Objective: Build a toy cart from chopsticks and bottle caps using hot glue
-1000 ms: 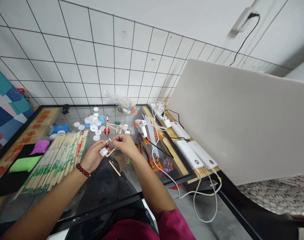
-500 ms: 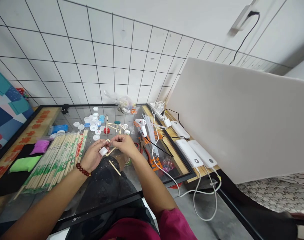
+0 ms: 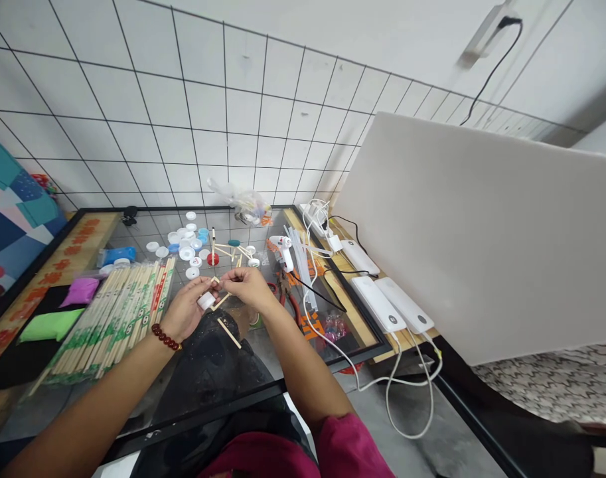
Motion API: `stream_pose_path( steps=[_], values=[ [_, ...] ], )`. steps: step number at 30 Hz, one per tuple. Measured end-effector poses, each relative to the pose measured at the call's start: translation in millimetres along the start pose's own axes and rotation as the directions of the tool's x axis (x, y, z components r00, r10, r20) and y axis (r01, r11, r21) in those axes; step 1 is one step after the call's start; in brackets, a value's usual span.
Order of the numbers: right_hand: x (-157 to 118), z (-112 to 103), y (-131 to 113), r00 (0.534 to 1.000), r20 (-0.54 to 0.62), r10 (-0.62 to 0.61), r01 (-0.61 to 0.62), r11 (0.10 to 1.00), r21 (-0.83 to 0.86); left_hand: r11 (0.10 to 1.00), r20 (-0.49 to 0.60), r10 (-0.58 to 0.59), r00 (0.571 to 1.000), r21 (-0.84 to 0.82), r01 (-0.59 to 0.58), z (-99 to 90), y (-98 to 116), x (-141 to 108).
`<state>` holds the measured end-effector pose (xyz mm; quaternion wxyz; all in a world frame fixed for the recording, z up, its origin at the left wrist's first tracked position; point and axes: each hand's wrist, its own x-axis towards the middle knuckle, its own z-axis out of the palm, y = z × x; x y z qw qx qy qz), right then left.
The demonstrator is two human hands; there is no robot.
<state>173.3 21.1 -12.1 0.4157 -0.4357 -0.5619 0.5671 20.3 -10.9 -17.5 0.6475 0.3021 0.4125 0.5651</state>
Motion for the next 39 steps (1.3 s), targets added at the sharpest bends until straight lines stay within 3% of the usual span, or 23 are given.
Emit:
stream_pose_path(
  steps=[25,30,39],
  values=[
    [1.3,-0.7,1.7,1.000,-0.004,-0.005,0.004,0.999,-0.033,0.999,0.031,-0.011,0.999,0.032,0.010,-2.1,-0.9,0.6],
    [0.9,-0.8,0.5,1.000,-0.026,0.012,-0.014,0.998,-0.069,0.997,-0.009,-0.058,0.998,0.048,0.059,-2.6,-0.2,0.0],
    [1.8,-1.7,0.9,0.999,-0.028,-0.015,0.013,0.998,-0.058,0.995,0.005,-0.072,0.997,-0.067,0.072,-0.8,-0.1,0.5]
  ],
)
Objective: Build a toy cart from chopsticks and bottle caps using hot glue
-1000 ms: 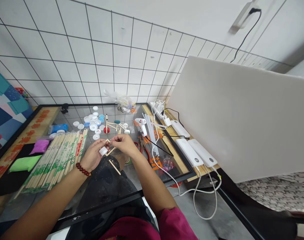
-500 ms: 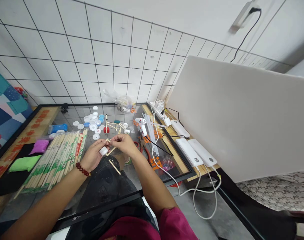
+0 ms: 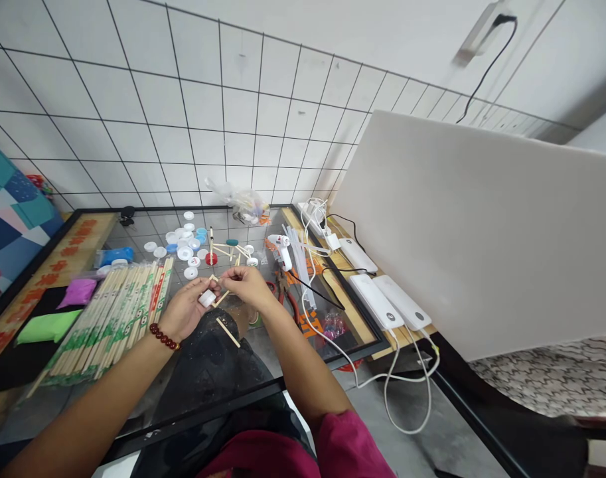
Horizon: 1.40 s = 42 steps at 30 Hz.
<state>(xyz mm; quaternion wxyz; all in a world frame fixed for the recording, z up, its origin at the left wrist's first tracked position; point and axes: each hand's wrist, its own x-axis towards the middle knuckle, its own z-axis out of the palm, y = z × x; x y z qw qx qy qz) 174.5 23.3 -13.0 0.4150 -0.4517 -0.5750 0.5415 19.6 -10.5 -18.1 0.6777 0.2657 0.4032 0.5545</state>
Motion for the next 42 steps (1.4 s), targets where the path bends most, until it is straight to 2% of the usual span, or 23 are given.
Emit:
stream_pose_path(
  steps=[9,17,29,35,42],
  values=[
    [-0.7,-0.8,1.4,0.999,0.042,0.002,-0.003,1.000,0.025,1.000,-0.002,-0.001,1.000,-0.030,0.001,1.2,-0.8,-0.3],
    [1.3,1.6,-1.1,0.998,-0.060,0.018,-0.012,0.996,0.091,1.000,0.000,0.010,1.000,-0.022,-0.010,0.2,-1.6,-0.3],
    [0.1,0.0,0.0,1.000,-0.018,0.014,-0.013,0.999,0.052,0.999,0.042,0.025,0.999,0.027,-0.026,-3.2,-3.9,1.5],
    [-0.8,-1.5,-0.5,0.999,0.025,0.030,-0.031,0.999,0.040,0.999,0.028,0.015,0.999,0.033,-0.016,-2.1,-2.6,0.7],
    [-0.1,-0.4,-0.6,1.000,0.002,0.029,-0.029,0.998,0.048,1.000,0.027,0.003,1.000,0.028,-0.004,-2.0,-1.7,0.7]
  ],
)
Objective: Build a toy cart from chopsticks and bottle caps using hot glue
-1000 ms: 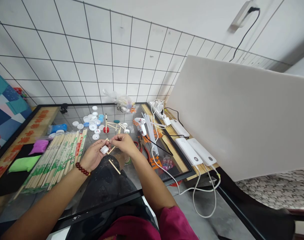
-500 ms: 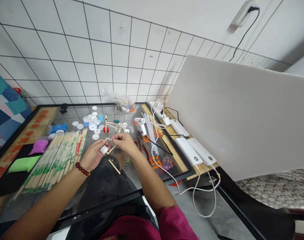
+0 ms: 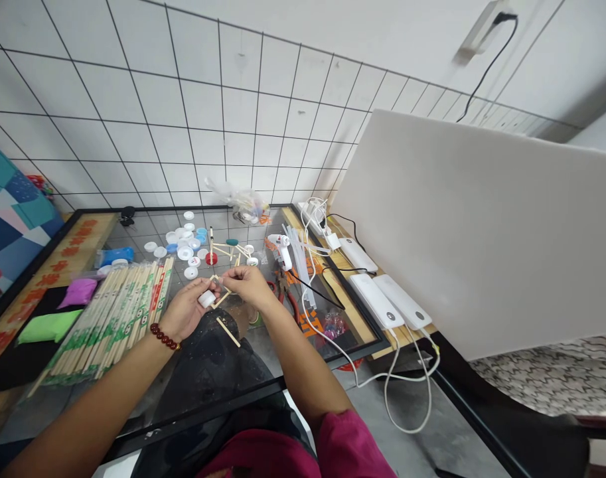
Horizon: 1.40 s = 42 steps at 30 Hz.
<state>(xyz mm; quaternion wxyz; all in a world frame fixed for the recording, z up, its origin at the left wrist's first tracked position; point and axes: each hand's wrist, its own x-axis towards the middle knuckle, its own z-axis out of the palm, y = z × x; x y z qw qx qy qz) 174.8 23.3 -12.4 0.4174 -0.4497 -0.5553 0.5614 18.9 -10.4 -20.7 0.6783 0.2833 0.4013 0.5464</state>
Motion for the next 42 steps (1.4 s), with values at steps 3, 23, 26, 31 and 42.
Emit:
stream_pose_path(
  steps=[3,23,26,31,42],
  values=[
    [0,0,1,1.000,0.003,-0.007,0.007,1.000,-0.015,1.000,-0.010,0.006,1.000,0.019,-0.006,-0.3,0,0],
    [-3,-2,-3,1.000,-0.001,-0.010,0.010,1.000,-0.019,1.000,-0.022,0.016,1.000,0.010,-0.015,0.9,3,-1],
    [-3,-3,-4,1.000,-0.009,-0.021,0.021,1.000,-0.014,0.999,-0.018,-0.018,1.000,-0.035,0.017,0.8,4,0],
    [-1,-5,-1,0.999,-0.013,-0.033,0.033,0.999,-0.013,0.992,-0.017,-0.071,0.997,-0.107,0.069,1.9,6,-1],
    [4,-8,6,0.995,-0.056,-0.080,0.081,0.997,0.013,0.785,0.122,-0.456,0.881,-0.411,0.463,11.4,27,-11]
  ],
)
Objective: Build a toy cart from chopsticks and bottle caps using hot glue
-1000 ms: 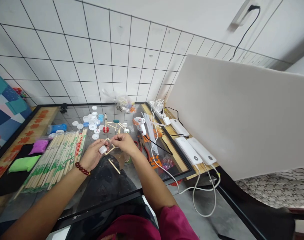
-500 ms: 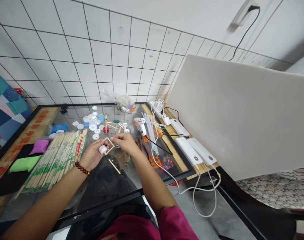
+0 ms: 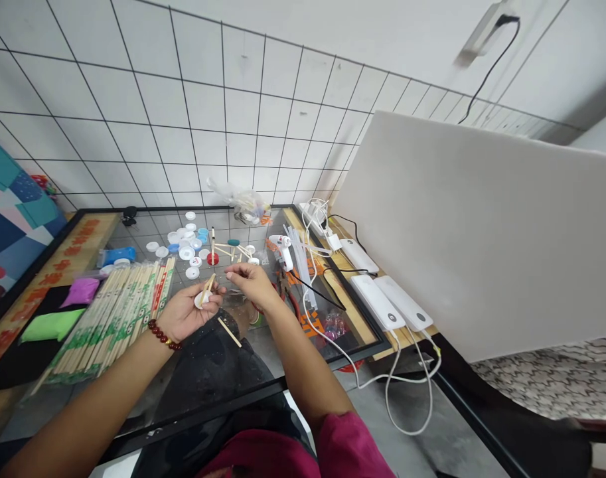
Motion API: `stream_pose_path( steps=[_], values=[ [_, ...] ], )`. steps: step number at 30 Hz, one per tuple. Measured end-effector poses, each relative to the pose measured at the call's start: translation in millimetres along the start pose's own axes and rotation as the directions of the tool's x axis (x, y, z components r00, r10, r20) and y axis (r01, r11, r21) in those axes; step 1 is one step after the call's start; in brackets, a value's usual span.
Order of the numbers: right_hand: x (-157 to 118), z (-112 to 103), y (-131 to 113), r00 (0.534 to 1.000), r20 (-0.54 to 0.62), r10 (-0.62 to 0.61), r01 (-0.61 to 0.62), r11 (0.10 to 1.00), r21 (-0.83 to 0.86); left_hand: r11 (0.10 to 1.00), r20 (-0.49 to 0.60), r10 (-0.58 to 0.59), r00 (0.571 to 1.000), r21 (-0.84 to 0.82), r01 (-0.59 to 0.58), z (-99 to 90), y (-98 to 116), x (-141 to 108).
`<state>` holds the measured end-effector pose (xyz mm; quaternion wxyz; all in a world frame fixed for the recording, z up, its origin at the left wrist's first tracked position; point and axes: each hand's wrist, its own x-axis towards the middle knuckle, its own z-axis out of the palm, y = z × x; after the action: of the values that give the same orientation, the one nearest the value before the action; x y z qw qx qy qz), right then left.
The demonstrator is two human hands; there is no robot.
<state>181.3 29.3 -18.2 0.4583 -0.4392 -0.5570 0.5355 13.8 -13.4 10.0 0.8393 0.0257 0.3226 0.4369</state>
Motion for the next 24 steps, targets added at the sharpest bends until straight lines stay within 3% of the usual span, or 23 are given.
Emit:
stream_pose_path(
  steps=[4,8,11,17,21,24],
  values=[
    [-3,4,-1,0.997,0.047,0.057,-0.060,0.995,0.075,0.997,0.039,-0.068,0.997,-0.039,0.069,0.3,1,-3],
    [-8,9,-6,0.974,0.197,0.113,-0.136,0.985,0.105,0.994,0.138,-0.071,0.988,-0.074,0.082,-1.9,1,-3],
    [-10,13,-8,0.968,0.229,0.107,-0.130,0.988,0.088,0.989,0.164,-0.098,0.982,-0.091,0.113,-3.8,2,-2],
    [-12,20,-7,0.988,0.133,0.080,-0.090,0.994,0.068,0.982,0.129,-0.104,0.986,-0.142,0.123,-4.7,1,0],
    [-10,22,-7,0.996,0.023,0.084,-0.086,0.989,0.122,0.997,0.017,0.030,0.999,-0.070,-0.029,-4.7,0,3],
    [-6,20,-5,0.994,-0.084,0.066,-0.052,0.986,0.156,0.985,-0.001,0.171,0.985,0.009,-0.171,-6.2,-3,7]
  ],
)
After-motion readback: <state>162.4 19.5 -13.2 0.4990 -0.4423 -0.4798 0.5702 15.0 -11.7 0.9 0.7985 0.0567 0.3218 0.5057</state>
